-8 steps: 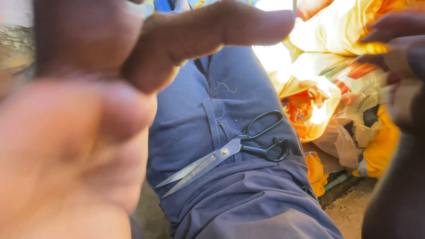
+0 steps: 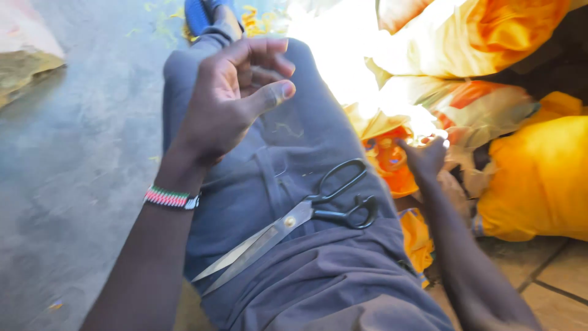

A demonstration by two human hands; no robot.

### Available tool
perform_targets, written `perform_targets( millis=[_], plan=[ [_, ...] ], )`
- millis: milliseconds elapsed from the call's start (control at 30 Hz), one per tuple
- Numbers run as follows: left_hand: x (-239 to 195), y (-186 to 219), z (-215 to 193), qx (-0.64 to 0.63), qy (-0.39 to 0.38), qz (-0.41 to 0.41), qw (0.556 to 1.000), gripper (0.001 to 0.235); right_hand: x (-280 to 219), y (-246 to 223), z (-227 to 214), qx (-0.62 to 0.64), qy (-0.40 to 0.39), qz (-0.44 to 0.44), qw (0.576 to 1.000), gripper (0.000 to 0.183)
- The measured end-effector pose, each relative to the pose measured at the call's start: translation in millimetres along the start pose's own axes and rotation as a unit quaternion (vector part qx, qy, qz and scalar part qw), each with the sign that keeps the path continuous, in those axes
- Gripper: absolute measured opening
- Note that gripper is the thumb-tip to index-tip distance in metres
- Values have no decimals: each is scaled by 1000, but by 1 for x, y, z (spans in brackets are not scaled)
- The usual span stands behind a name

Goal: Cutting and trimming yellow fabric using large tailor scissors while sitting on the floor

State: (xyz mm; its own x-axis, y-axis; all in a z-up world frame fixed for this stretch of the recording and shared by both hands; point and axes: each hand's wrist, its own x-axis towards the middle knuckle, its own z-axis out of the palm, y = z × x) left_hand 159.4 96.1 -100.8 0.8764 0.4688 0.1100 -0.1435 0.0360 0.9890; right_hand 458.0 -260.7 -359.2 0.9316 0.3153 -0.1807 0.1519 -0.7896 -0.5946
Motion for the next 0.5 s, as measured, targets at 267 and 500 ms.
perform_targets(
  millis=[267, 500],
  plan=[
    [14, -154, 15, 210, 131, -216, 944, 18, -5, 2, 4, 48, 102, -55, 992, 24],
    [-1, -122, 20, 238, 112, -189, 946, 19, -61, -23, -97, 134, -65, -121, 981, 25]
  ],
)
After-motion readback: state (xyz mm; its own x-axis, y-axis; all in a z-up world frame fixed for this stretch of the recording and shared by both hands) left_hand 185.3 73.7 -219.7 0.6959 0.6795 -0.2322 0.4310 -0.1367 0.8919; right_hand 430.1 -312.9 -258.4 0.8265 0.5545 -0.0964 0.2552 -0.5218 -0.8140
